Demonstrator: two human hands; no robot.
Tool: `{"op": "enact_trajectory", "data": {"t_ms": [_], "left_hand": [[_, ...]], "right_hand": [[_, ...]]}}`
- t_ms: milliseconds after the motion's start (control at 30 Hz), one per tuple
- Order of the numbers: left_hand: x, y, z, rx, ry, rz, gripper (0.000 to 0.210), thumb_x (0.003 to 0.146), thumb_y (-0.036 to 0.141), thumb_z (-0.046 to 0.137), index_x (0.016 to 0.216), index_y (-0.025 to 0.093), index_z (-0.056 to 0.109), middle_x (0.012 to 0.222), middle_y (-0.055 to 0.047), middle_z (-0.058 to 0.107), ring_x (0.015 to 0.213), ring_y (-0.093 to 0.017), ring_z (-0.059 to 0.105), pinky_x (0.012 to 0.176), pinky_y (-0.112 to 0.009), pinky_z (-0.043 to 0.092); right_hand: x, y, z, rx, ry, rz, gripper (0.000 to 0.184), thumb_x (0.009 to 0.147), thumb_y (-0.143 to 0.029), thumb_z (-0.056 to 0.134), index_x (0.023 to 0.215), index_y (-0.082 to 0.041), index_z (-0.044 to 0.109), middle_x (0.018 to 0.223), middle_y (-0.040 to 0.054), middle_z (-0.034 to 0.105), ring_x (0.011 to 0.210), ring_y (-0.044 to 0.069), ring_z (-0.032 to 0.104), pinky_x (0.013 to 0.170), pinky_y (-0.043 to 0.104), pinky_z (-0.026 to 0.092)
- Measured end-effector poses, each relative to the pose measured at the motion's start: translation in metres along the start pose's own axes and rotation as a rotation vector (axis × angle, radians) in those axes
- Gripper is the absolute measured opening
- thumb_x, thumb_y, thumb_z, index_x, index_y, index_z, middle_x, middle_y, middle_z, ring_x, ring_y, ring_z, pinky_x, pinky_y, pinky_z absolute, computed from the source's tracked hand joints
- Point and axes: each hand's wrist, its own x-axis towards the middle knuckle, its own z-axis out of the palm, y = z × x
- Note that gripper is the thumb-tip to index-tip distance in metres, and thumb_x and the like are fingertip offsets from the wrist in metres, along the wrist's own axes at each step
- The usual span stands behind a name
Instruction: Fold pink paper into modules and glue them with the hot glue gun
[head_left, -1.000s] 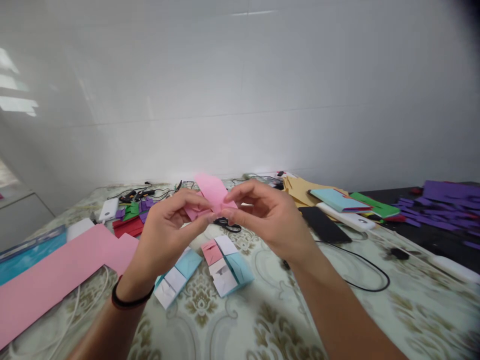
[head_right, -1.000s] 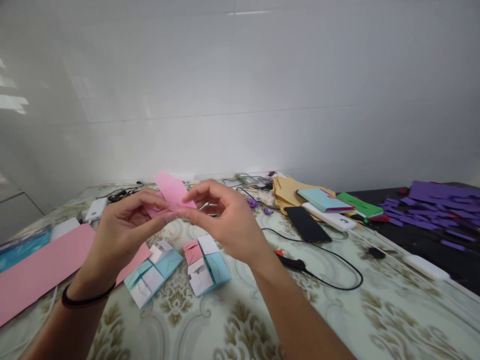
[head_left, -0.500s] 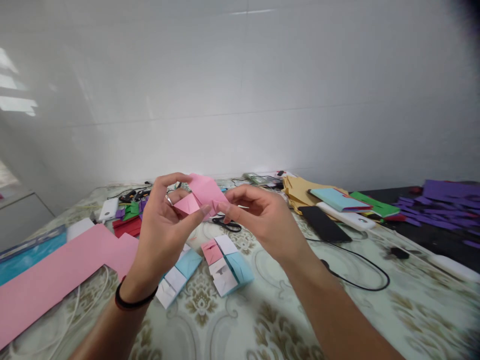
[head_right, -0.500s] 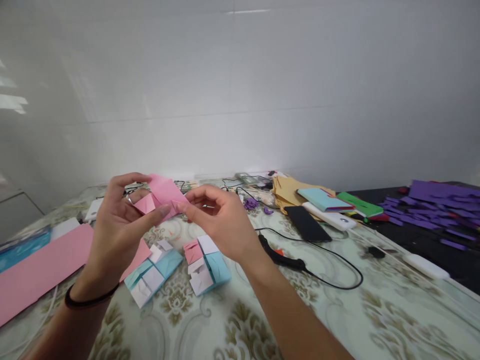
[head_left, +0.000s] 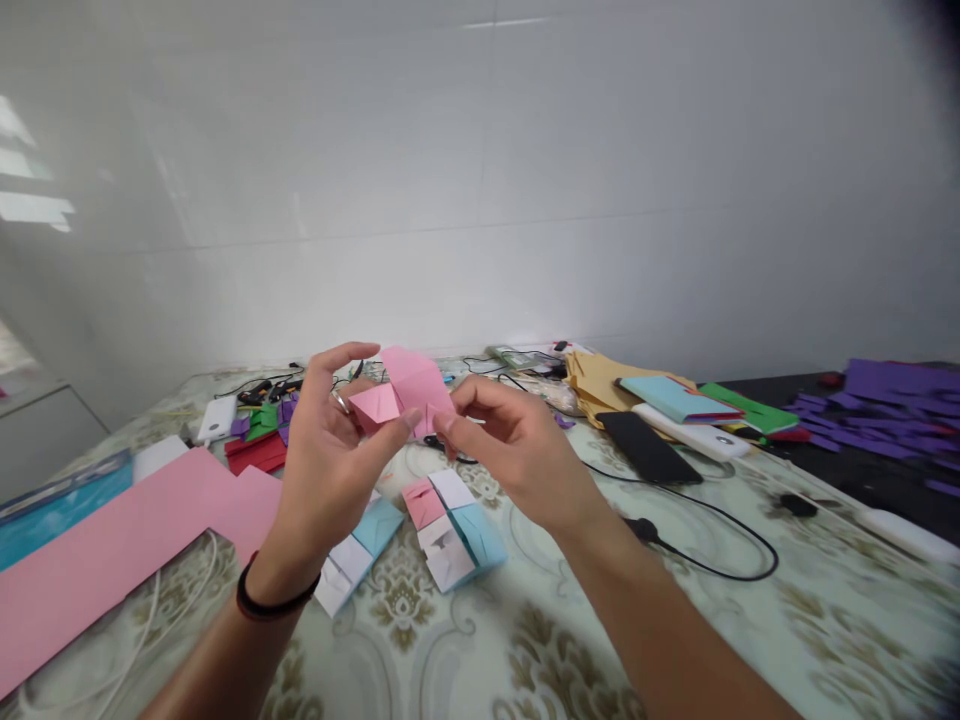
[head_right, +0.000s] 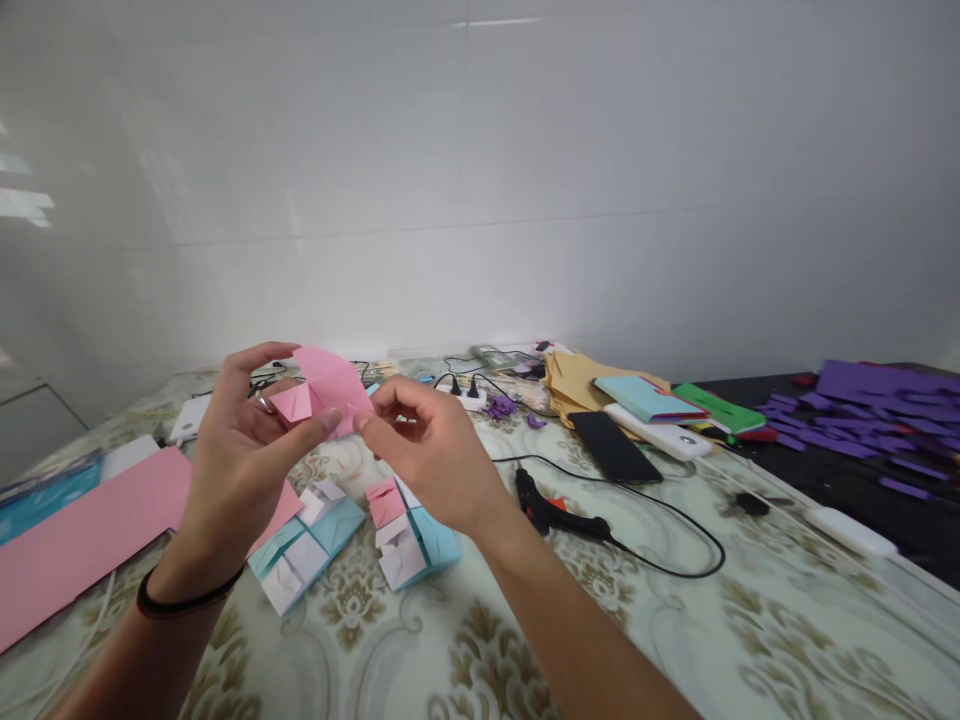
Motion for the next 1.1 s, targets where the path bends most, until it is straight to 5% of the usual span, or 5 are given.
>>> {"op": "enact_trajectory", "data": {"t_ms": [300,733,867,1100], "left_hand": [[-0.001,-0.003,0.001,-0.025,-0.075,-0.053,0.048,0.083,0.016,0.083,0.123,0.027,0.060,0.088,0.000,0.077,0.073,-0.016,0.074,0.063,-0.024,0.061],[0.004,0.002,-0.013,0.000,0.094,0.049,0.052,0.077,0.018,0.089,0.117,0.026,0.059,0.091,0.000,0.075,0.061,-0.012,0.067,0.048,-0.019,0.050],[0.005,0.000,-0.010,-0.015,0.006,0.004,0.048,0.078,0.019,0.089,0.117,0.025,0.060,0.094,-0.002,0.076,0.069,-0.015,0.072,0.060,-0.025,0.059],[0.001,0.000,-0.002,0.011,-0.161,0.007,0.031,0.090,0.028,0.080,0.118,0.023,0.067,0.116,-0.007,0.075,0.104,-0.023,0.074,0.086,-0.033,0.062]], "right_hand": [[-0.001,0.000,0.004,-0.012,0.040,-0.043,0.011,0.089,-0.024,0.069,0.080,-0.020,0.065,0.076,-0.0023,0.059,0.071,0.013,0.054,0.065,0.027,0.046],[0.001,-0.004,-0.014,-0.069,0.048,0.073,0.012,0.080,-0.022,0.074,0.074,-0.019,0.064,0.070,-0.0027,0.062,0.062,0.012,0.057,0.059,0.026,0.046],[0.000,-0.003,-0.011,0.018,-0.043,0.058,0.015,0.089,-0.033,0.076,0.094,-0.019,0.073,0.088,0.0016,0.071,0.071,0.013,0.064,0.069,0.029,0.054],[0.000,0.001,-0.003,0.017,0.025,0.028,0.020,0.089,-0.037,0.079,0.083,-0.019,0.070,0.076,-0.0017,0.065,0.066,0.012,0.060,0.064,0.027,0.052]]}}
